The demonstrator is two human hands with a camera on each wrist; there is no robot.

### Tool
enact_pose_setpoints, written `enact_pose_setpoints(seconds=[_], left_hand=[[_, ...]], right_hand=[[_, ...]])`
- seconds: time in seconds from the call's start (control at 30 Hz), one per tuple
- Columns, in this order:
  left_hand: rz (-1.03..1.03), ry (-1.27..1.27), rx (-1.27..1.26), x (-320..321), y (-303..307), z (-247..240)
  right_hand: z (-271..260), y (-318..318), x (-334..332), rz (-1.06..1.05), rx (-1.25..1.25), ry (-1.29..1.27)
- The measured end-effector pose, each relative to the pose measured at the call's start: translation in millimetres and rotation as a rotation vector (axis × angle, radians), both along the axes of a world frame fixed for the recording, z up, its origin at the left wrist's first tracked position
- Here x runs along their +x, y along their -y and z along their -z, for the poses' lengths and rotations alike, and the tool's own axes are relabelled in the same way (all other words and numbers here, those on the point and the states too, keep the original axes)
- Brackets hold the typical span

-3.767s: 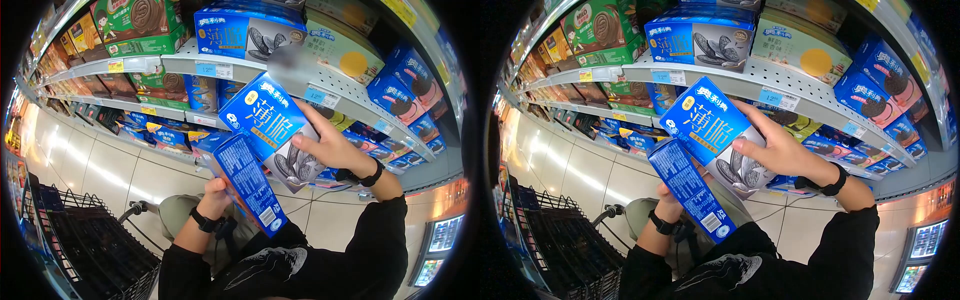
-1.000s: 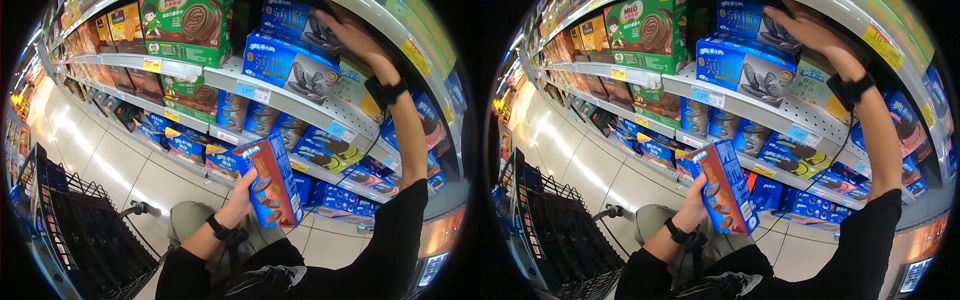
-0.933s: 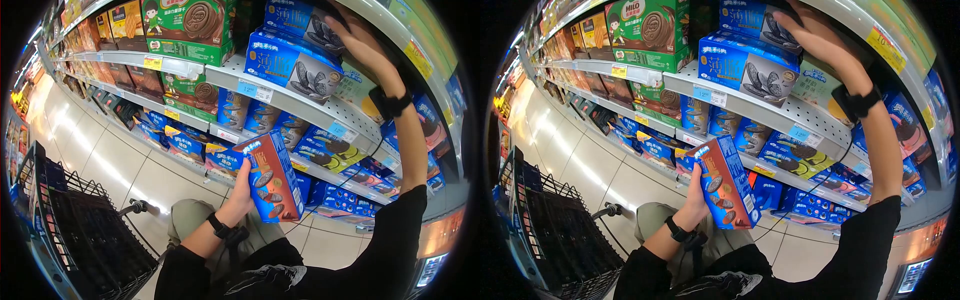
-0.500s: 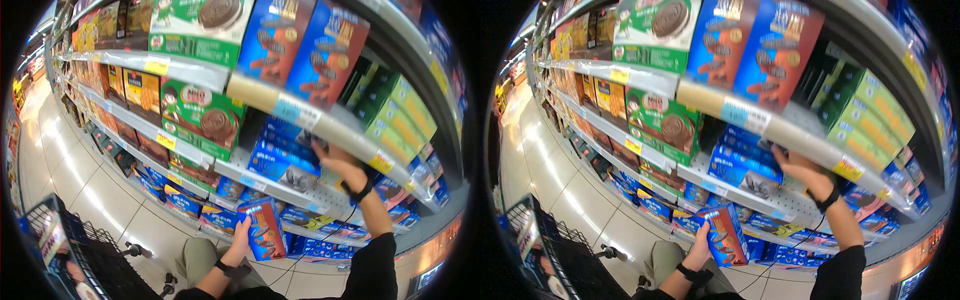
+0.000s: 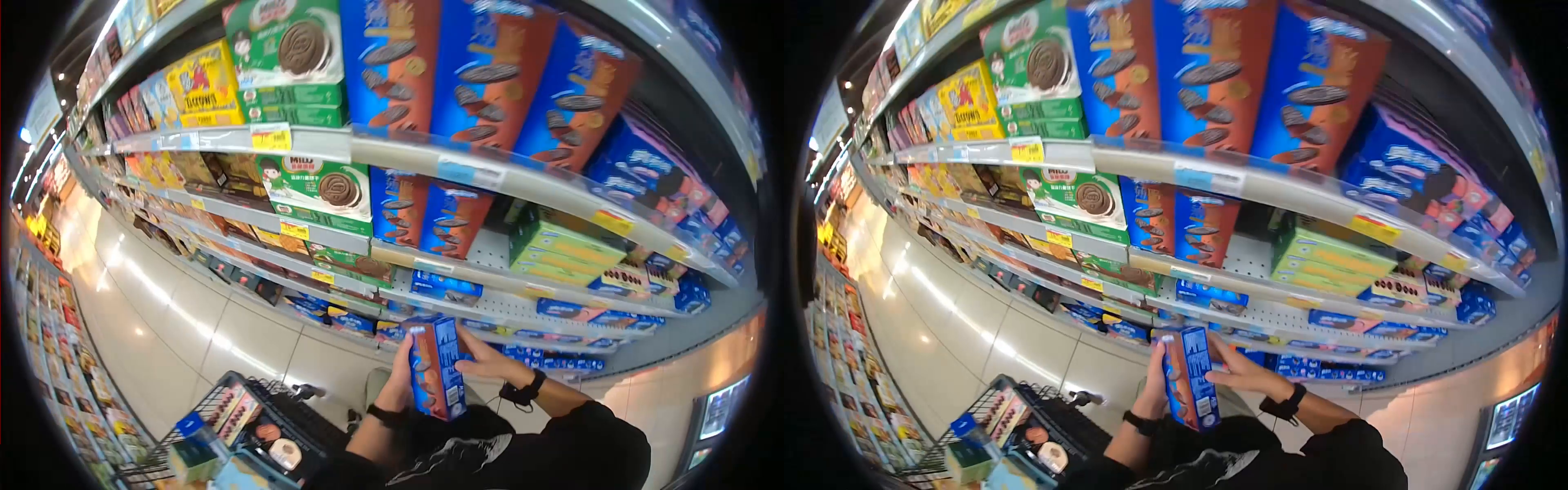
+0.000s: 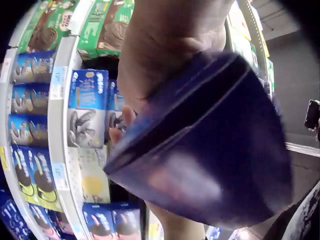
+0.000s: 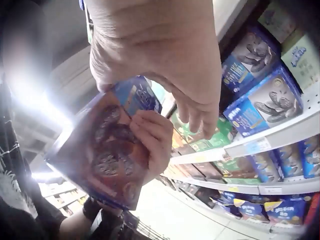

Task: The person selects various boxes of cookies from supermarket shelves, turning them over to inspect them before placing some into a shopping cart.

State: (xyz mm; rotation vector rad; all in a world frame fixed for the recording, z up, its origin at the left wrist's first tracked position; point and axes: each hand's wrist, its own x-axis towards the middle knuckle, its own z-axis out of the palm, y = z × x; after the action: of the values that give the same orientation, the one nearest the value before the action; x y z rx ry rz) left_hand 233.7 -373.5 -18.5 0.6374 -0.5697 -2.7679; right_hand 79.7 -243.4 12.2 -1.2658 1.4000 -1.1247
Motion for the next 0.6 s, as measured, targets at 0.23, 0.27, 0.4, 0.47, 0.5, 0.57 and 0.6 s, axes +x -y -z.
enact_pose_setpoints(seconds=[0.23, 0.27, 0.4, 0.47, 0.5, 0.57, 0.6], left_hand=[[0.231, 0.053, -0.231, -27.6, -29.8, -75.0], [0.228, 0.067, -0.224, -28.6, -35.5, -79.3], [0.444, 0.082, -0.543, -23.6, -60.9, -120.9], [0.473, 0.117, -0.67, -24.9, -75.4, -143.9], [0.437, 0.237, -0.671, -26.5, -82.9, -163.5], [0.312, 0.195, -0.819, -31.8, -92.5, -166.3], [0.18, 0.146, -0.958, -32.1, -95.3, -167.1]], right_hand=[[-109.7, -36.5, -8.0, 0.182, -0.076, 0.441], [-126.4, -44.7, -6.9, 0.22, -0.142, 0.428], [-149.4, -84.3, -20.6, 0.319, -0.157, 0.539], [-160.7, -95.0, -26.0, 0.395, -0.281, 0.69], [-160.8, -98.7, -31.1, 0.4, -0.308, 0.664], [-165.8, -103.1, -43.4, 0.411, -0.305, 0.599], [-167.4, -104.1, -49.4, 0.418, -0.294, 0.528]])
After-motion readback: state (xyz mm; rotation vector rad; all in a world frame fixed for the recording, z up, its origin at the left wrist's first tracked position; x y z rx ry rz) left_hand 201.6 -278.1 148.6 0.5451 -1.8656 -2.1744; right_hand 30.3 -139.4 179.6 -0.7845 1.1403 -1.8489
